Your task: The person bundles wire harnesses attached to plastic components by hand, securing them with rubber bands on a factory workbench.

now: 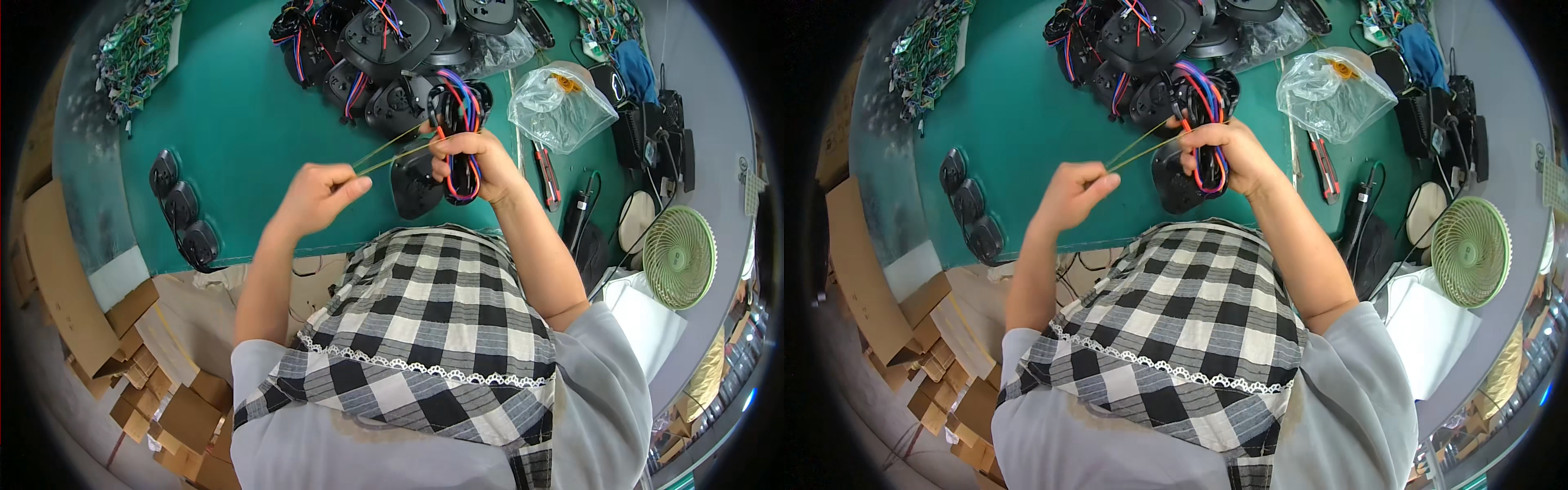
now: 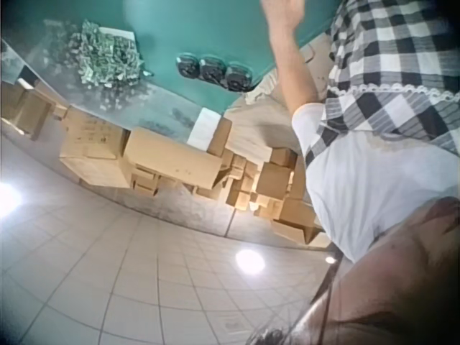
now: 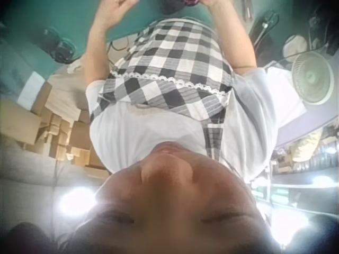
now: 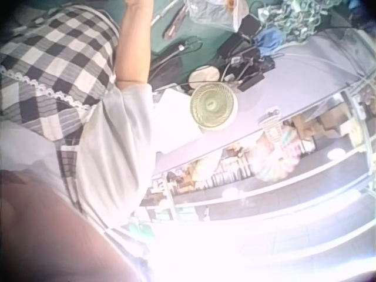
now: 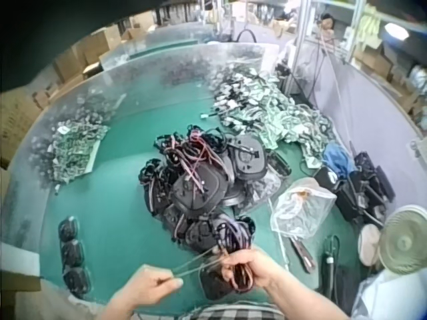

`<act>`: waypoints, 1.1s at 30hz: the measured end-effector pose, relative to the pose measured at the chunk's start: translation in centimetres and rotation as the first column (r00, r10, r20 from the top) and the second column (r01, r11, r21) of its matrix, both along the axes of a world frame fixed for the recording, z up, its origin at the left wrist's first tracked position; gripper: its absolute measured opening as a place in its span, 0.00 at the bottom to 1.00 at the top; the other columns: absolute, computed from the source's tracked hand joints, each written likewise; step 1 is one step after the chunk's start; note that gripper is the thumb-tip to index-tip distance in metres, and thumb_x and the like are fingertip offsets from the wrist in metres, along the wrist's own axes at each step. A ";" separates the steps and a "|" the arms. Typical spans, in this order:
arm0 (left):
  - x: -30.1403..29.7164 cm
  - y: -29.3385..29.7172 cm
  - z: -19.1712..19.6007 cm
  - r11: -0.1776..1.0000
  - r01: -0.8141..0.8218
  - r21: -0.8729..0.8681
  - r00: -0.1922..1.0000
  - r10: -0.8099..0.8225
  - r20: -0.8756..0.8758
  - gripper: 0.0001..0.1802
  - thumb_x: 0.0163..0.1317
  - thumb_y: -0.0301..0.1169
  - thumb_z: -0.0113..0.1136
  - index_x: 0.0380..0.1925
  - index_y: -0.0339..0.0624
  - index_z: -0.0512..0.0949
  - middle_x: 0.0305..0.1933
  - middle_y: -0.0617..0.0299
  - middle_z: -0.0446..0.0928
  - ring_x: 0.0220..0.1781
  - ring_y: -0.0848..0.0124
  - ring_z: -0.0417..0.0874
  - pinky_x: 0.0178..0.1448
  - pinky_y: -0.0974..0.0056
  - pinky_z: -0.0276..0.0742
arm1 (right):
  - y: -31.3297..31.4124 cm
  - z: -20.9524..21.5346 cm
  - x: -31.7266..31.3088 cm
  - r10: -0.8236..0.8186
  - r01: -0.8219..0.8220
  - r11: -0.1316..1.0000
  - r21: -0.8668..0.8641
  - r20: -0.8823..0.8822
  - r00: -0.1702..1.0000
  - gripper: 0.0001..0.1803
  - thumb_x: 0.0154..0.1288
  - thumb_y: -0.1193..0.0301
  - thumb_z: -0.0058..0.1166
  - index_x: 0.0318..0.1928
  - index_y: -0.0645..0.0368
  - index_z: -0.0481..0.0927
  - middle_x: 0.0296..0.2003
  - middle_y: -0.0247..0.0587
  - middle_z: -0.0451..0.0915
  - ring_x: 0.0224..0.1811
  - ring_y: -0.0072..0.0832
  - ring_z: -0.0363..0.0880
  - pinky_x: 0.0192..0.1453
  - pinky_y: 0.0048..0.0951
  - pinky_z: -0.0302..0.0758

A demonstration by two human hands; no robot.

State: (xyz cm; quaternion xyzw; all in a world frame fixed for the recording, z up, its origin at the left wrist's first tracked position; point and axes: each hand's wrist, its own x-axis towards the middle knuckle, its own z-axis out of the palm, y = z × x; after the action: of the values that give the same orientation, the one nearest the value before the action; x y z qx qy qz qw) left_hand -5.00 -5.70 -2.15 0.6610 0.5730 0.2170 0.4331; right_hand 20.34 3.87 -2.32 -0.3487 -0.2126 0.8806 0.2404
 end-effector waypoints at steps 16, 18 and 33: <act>0.0 -3.0 4.1 0.985 -0.042 -0.170 0.992 0.061 0.110 0.25 0.68 0.40 0.47 0.13 0.42 0.72 0.12 0.62 0.69 0.12 0.73 0.65 0.20 0.67 0.60 | -0.7 1.4 2.1 0.034 -0.038 0.999 0.029 0.121 0.992 0.14 0.53 0.75 0.58 0.39 0.67 0.73 0.25 0.43 0.76 0.21 0.30 0.74 0.27 0.28 0.69; -1.5 -3.8 3.0 0.852 0.303 -0.426 0.753 0.060 0.656 0.21 0.69 0.38 0.43 0.20 0.39 0.75 0.11 0.64 0.72 0.10 0.75 0.67 0.17 0.70 0.61 | -1.1 0.9 1.7 0.016 -0.036 0.995 0.095 0.208 0.978 0.14 0.55 0.76 0.56 0.42 0.68 0.72 0.25 0.40 0.73 0.22 0.29 0.72 0.29 0.31 0.70; 7.8 0.1 -1.6 0.867 -0.310 -0.391 -0.043 0.398 0.917 0.65 0.34 0.71 0.64 0.65 0.35 0.57 0.66 0.57 0.64 0.69 0.61 0.63 0.70 0.58 0.60 | -4.4 -0.7 -1.4 -0.153 0.170 0.985 0.015 -0.358 0.921 0.25 0.72 0.55 0.43 0.57 0.61 0.69 0.42 0.51 0.79 0.35 0.35 0.79 0.43 0.31 0.77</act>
State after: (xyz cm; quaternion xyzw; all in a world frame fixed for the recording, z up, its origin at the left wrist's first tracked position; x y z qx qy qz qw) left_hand 2.77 -5.65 -3.73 0.1494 0.2796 0.6887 0.6520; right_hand 18.90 -0.56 -3.02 -0.1943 -0.1564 0.9011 0.3546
